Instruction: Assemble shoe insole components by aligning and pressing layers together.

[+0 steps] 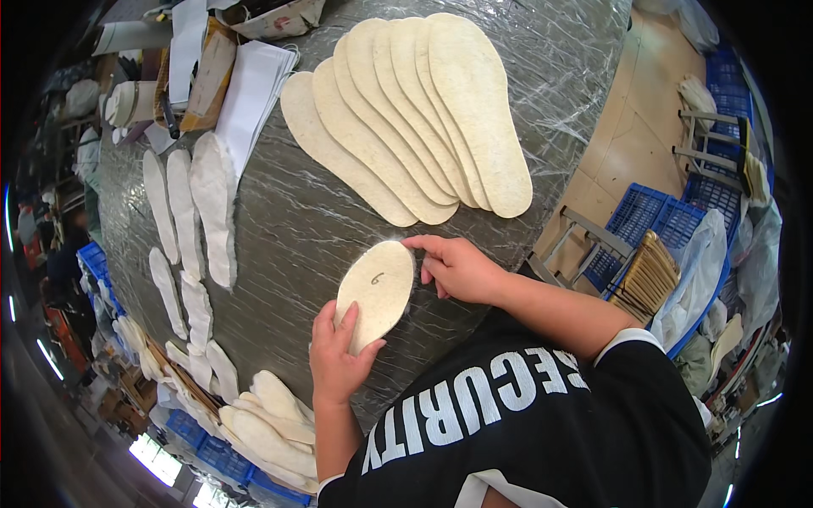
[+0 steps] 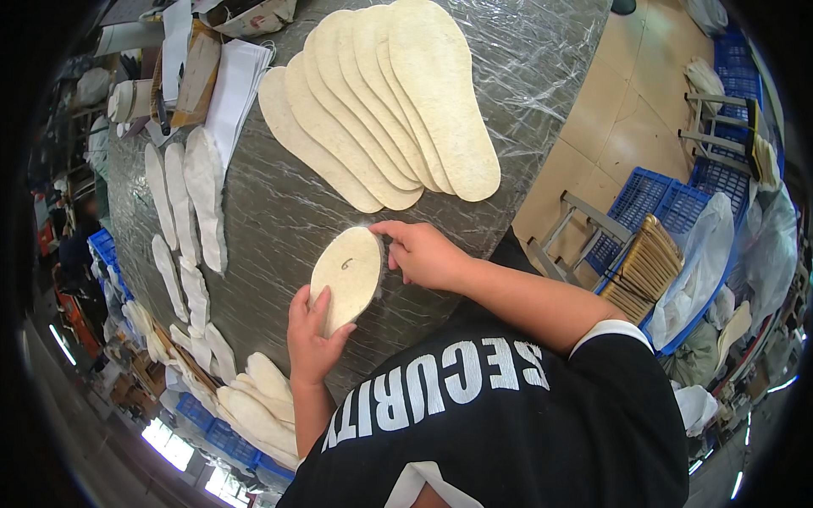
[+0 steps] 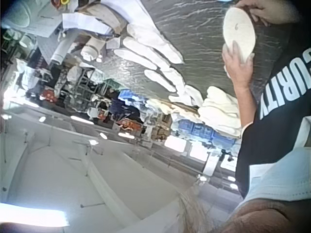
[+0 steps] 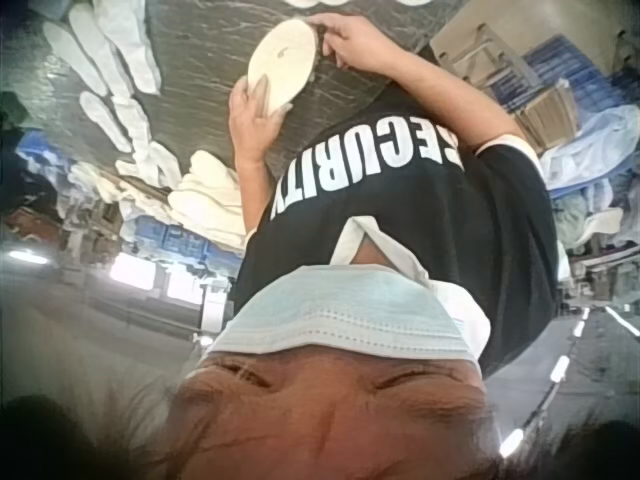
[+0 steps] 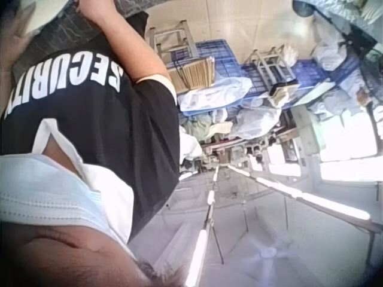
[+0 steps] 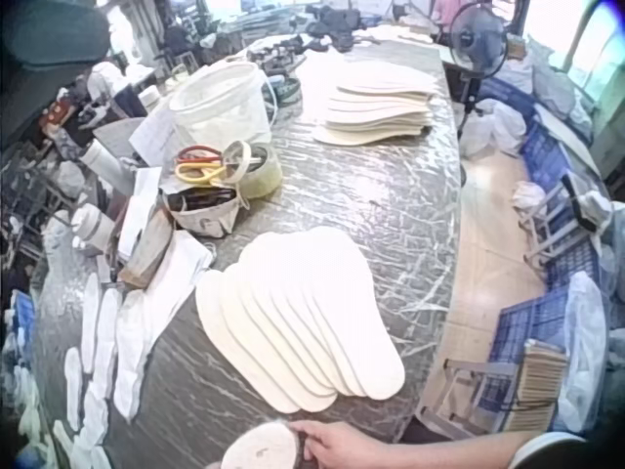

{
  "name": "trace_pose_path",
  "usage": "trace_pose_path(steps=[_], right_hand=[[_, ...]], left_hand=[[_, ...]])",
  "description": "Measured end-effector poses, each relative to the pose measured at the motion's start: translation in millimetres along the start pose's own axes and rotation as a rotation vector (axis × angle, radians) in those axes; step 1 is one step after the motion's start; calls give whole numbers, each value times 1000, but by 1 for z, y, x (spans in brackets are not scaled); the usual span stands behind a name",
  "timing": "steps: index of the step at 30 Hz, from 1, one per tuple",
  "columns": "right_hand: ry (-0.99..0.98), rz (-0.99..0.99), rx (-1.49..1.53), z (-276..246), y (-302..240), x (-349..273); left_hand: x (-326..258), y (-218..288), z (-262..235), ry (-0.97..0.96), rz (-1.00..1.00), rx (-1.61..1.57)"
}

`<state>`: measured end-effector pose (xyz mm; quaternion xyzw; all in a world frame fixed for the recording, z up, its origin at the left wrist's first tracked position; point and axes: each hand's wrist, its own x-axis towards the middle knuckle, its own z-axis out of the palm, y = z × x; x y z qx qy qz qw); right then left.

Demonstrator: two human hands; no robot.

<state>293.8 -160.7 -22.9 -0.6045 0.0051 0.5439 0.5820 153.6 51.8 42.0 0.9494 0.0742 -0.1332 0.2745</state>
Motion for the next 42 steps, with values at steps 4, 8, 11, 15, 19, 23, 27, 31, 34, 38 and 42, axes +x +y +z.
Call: trace_pose_path(steps=[4, 8, 11, 15, 19, 23, 27, 31, 34, 38, 42], right_hand=[[-5, -2, -2, -1, -3, -1], [-12, -9, -6, -2, -2, 0], [-3, -18, -14, -1, 0, 0], [-8, -15, -1, -1, 1, 0], [0, -29, 24, 0, 2, 0], [-6, -60, 1, 0, 7, 0], [104, -122, -39, 5, 10, -8], [122, -311, -221, 7, 14, -15], [94, -324, -384, 9, 12, -15], [101, -230, -498, 13, 0, -18], [131, -509, -805, 17, -4, -13]], left_hand=[[3, 2, -1, -8, -6, 2], [5, 4, 0, -12, -11, 2], [5, 4, 1, -11, -8, -1], [6, 5, 2, -20, -25, 26], [6, 5, 4, -15, -14, 43], [6, 5, 7, -8, -6, 60], [8, 5, 8, -17, -7, 61], [8, 4, 8, -16, -16, 40], [8, 1, 9, -22, -24, 20], [8, 3, 8, -15, -46, 32], [11, 6, 6, -19, -53, 25]])
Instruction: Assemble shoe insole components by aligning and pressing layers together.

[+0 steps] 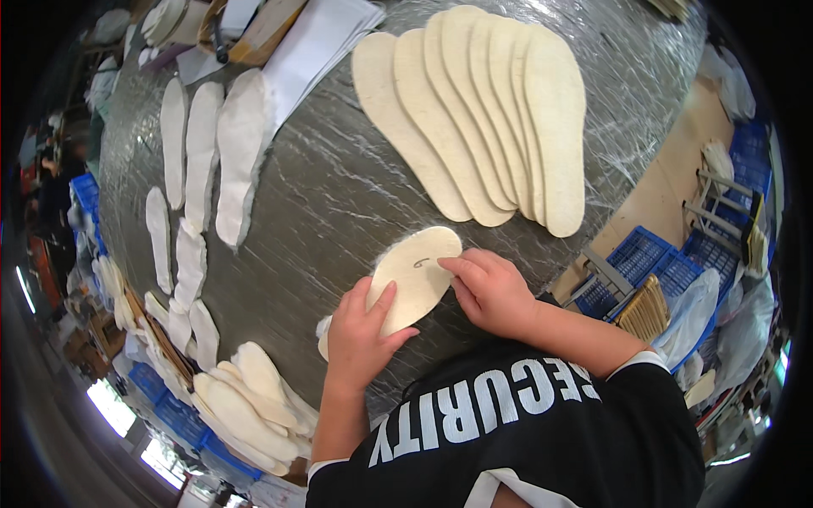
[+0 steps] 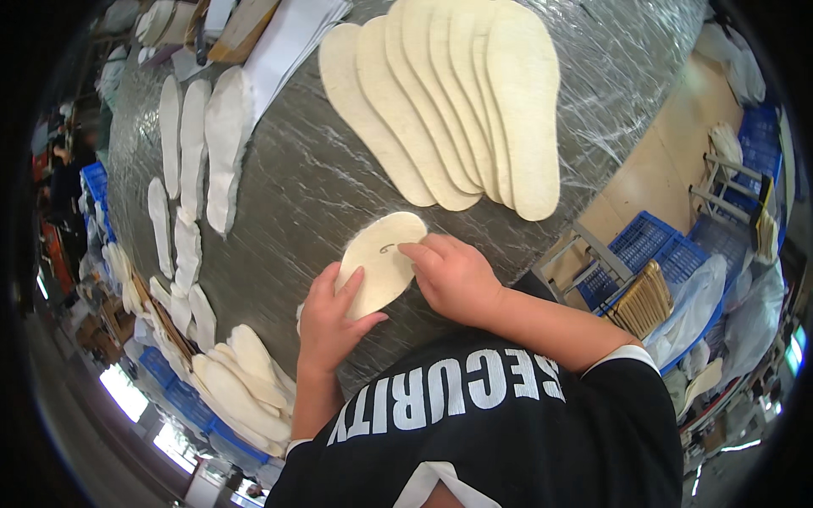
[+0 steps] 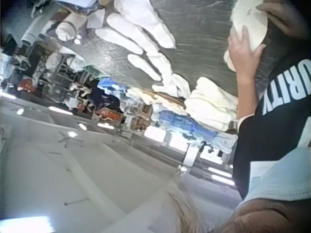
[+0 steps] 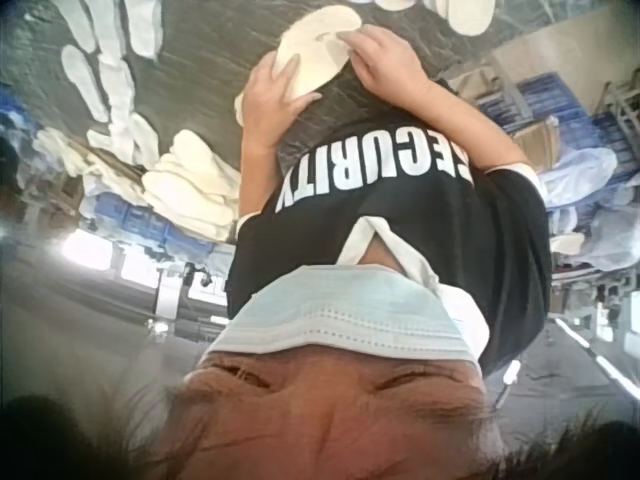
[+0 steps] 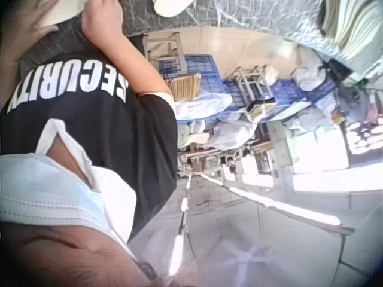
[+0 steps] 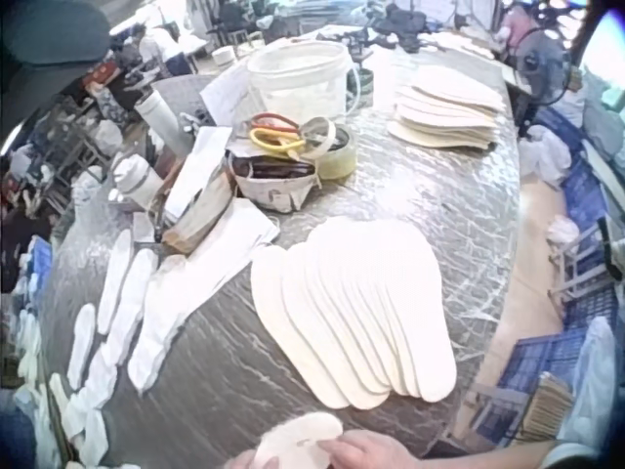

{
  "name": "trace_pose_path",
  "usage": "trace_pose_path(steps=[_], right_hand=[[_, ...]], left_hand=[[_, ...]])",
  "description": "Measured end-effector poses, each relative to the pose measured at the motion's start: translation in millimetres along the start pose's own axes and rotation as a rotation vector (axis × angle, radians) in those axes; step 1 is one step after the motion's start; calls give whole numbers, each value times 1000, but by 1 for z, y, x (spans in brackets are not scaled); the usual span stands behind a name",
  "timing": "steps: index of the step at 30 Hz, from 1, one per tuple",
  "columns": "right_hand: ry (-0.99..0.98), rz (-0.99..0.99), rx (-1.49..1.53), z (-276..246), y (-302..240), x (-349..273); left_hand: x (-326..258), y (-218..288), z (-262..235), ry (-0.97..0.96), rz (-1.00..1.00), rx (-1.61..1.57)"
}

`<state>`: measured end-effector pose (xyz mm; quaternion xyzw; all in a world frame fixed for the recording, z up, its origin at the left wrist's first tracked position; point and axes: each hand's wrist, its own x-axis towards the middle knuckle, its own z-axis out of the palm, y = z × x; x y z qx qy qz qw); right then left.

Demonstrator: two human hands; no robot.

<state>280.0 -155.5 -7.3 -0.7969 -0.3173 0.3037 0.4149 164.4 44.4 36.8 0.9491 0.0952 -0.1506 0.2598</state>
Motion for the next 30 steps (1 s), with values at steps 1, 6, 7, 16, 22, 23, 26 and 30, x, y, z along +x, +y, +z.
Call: trace_pose_path(steps=[1, 6, 7, 16, 22, 23, 26, 30], right_hand=[[-17, -11, -2, 4, 0, 6], [74, -444, -167, 26, 4, 33], [42, -440, -242, 29, 5, 35], [-40, -374, -330, 30, 4, 36], [-47, -375, -424, 32, 3, 38], [-40, -377, -443, 32, 2, 38], [-57, -372, -474, 32, 0, 39], [-75, -366, -515, 33, 1, 40]], left_hand=[[1, 1, 0, -10, 8, -4], [3, 1, -1, -20, -1, -47], [2, 0, -3, -23, 13, -81], [-19, -29, -1, 157, -238, -354], [-10, -34, 6, 223, -257, -388], [-9, -35, 7, 229, -264, -395], [-7, -37, 8, 240, -272, -398], [-3, -39, 11, 228, -272, -404]])
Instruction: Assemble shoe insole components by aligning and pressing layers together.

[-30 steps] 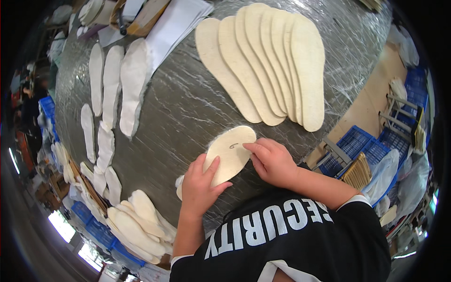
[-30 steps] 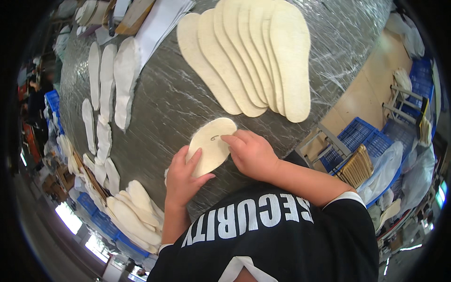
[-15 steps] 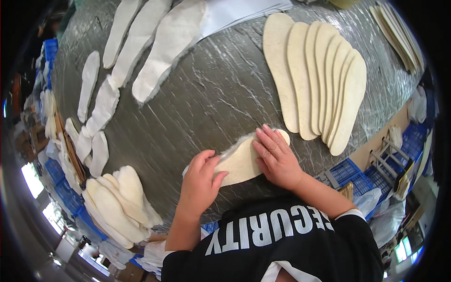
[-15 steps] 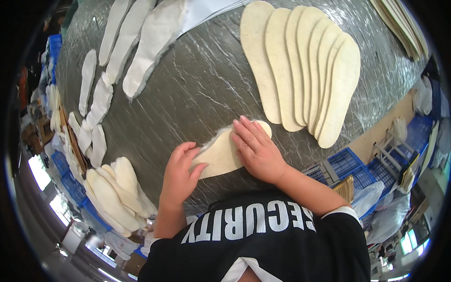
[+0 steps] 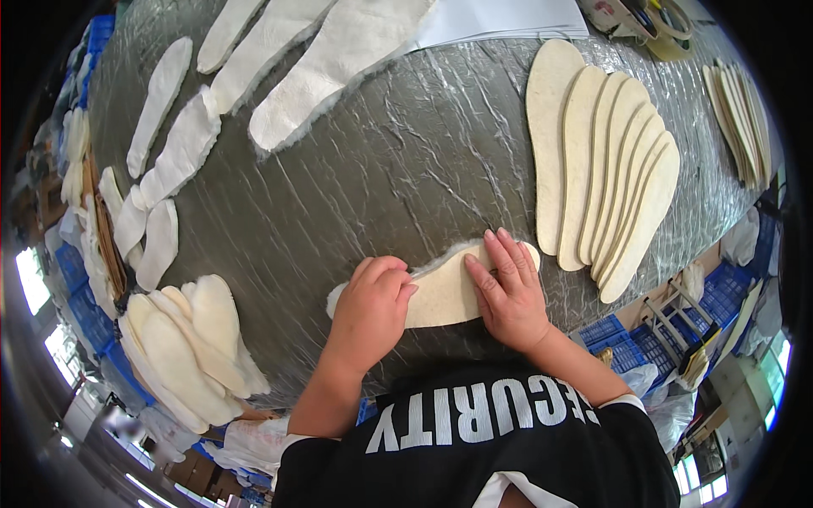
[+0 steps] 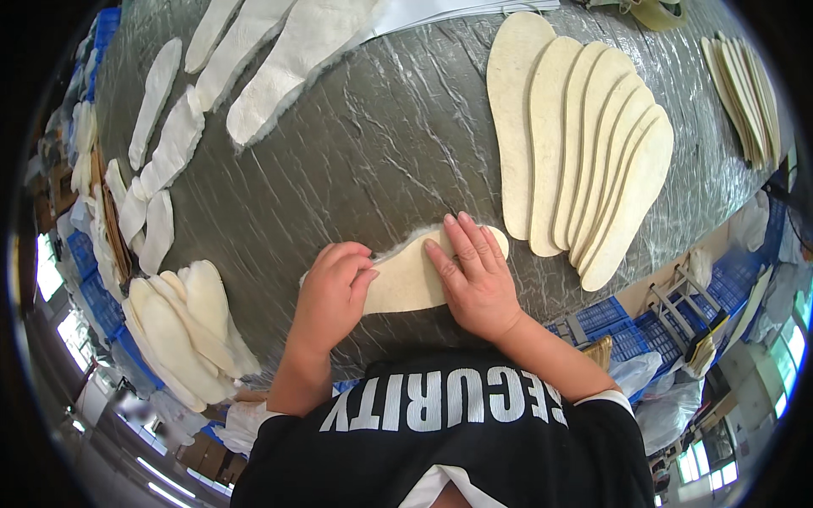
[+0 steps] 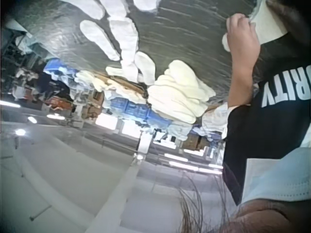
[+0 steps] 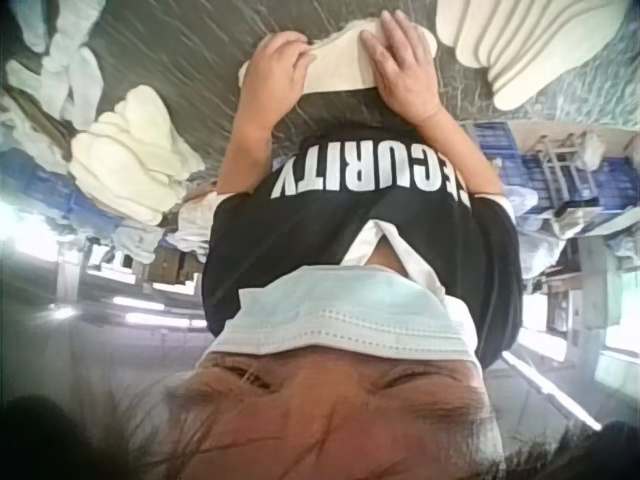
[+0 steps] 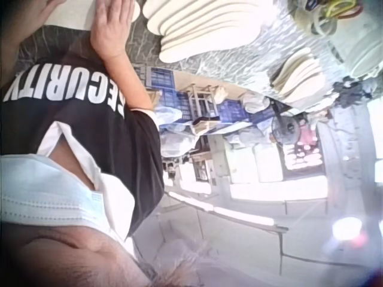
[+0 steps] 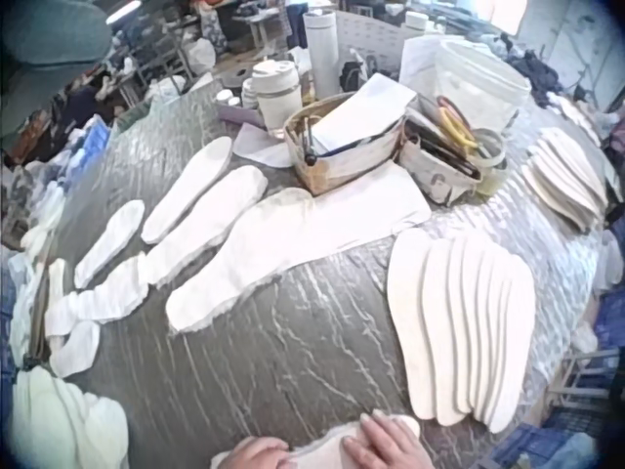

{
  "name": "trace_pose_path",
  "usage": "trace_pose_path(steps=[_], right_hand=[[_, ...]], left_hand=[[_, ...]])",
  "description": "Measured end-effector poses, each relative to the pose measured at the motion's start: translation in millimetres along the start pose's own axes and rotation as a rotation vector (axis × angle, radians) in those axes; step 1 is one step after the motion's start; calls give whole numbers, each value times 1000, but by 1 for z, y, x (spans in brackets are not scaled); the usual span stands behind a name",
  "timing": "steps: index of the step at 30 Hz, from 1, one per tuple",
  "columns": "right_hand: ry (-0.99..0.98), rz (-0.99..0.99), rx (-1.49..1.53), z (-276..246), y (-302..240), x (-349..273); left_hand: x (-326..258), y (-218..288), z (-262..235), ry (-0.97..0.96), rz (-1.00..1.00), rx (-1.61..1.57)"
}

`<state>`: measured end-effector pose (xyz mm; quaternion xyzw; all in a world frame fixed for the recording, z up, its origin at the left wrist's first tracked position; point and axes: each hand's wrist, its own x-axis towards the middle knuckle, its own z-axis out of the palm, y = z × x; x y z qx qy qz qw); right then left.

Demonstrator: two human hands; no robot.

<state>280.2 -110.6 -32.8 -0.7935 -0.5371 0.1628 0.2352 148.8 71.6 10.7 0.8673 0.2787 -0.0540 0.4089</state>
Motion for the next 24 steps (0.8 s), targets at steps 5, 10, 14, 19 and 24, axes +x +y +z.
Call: trace_pose_path(steps=[5, 10, 14, 19, 24], right_hand=[[-55, 45, -52, -4, -4, 4], [-92, 72, -59, -11, -15, 15], [-30, -138, 226, -10, -31, 37], [27, -204, 336, 22, -23, 44], [45, -255, 325, 15, -42, 56]], left_hand=[[4, 0, 5, 12, -15, -1], [8, 5, 8, 11, -112, 102], [4, 9, 7, 51, -48, 124], [-18, 2, -22, 132, -138, 76], [-57, -39, -32, 121, -290, -225]])
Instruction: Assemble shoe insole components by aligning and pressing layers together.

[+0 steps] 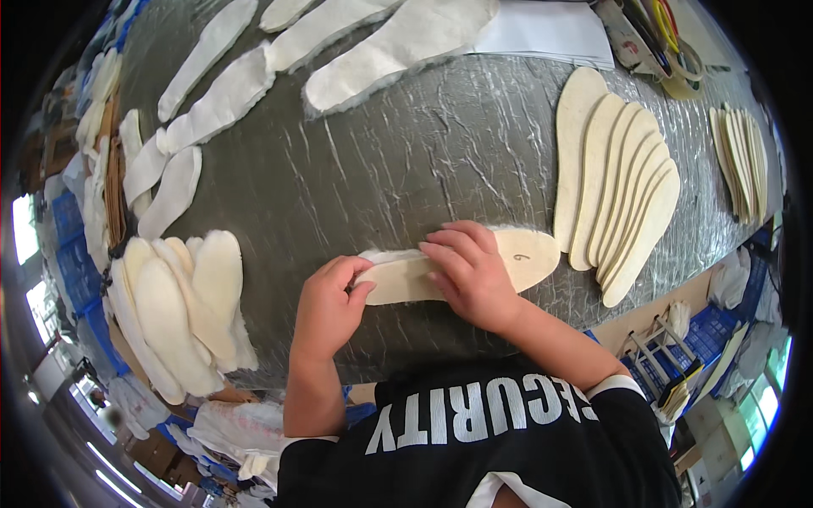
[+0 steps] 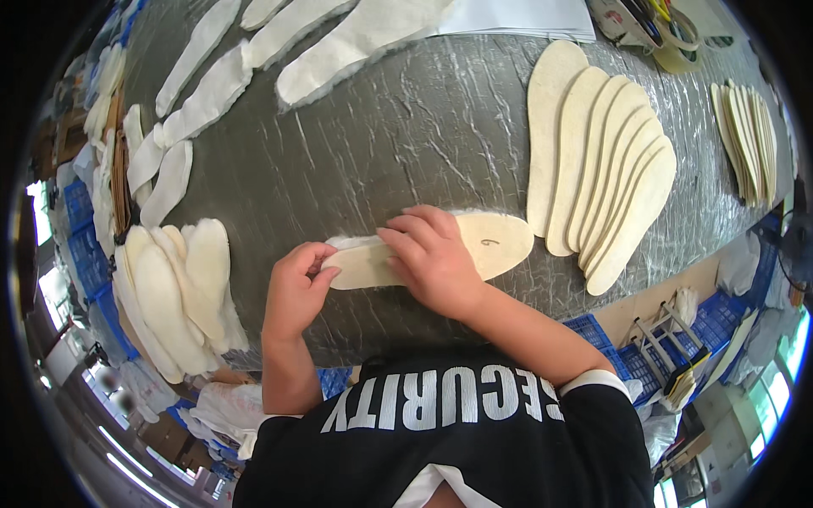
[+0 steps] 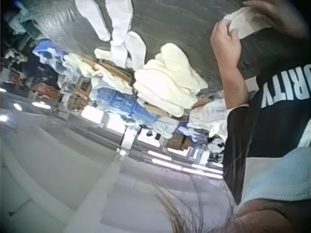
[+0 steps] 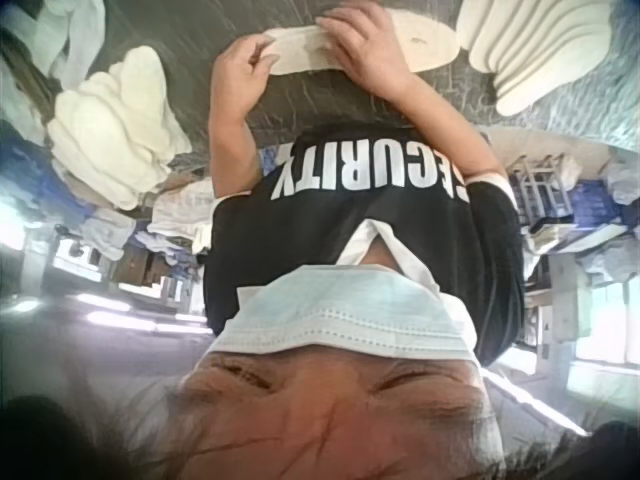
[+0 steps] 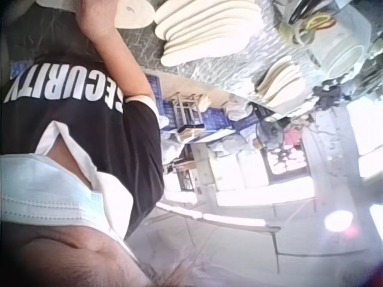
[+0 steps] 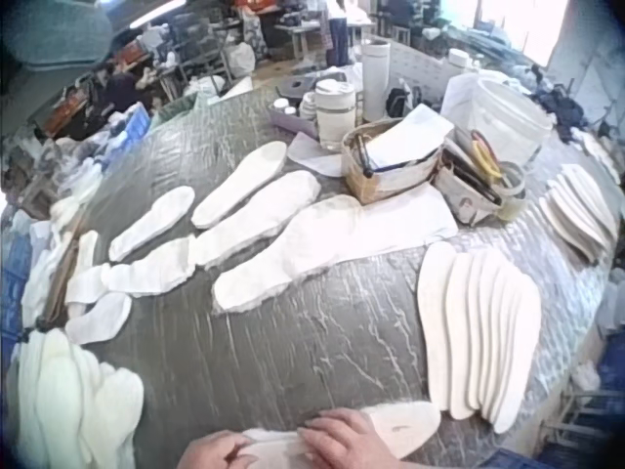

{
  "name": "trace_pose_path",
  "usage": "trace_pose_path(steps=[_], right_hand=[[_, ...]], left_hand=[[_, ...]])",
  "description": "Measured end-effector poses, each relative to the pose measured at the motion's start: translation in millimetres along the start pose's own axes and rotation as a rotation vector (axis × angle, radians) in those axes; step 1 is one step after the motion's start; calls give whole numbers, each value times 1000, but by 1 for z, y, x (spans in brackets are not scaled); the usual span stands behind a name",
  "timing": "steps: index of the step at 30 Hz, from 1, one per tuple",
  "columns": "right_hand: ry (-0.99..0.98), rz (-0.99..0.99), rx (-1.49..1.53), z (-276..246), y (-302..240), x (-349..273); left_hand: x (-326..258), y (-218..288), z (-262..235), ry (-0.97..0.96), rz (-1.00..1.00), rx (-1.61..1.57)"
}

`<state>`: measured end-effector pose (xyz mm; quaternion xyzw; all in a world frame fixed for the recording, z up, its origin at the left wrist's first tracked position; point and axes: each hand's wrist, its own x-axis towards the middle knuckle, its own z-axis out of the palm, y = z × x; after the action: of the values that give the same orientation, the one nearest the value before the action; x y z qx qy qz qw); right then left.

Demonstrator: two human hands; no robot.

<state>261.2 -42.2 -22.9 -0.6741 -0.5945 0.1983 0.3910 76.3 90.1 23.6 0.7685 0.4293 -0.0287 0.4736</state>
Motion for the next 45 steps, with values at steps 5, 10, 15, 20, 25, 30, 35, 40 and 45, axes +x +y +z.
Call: trace_pose_path(steps=[5, 10, 15, 20, 25, 30, 35, 40, 45], right_hand=[[-148, -7, 153, 20, -12, 26], [-176, -14, 200, 14, -8, 20], [-211, -29, -66, 29, -24, 31], [-247, -49, -129, 33, -24, 31], [-188, -85, -179, 33, -24, 24], [-231, -68, -170, 30, -30, 20], [-291, -58, -159, 21, -35, 15], [-296, -115, -88, 5, -46, 14], [-299, -248, 117, -11, -43, 9]], left_hand=[[-5, -17, 12, 148, -80, -511], [-11, -47, 25, 230, -61, -446], [-8, -45, 30, 261, -236, -595], [-9, -46, 26, 215, -255, -748], [-9, -44, 28, 190, -19, -423], [-12, -36, 26, 151, -3, -245], [-20, -41, 32, 147, 46, -240], [-31, -35, 36, 61, -134, -499], [-34, -44, 53, 95, -192, -693]])
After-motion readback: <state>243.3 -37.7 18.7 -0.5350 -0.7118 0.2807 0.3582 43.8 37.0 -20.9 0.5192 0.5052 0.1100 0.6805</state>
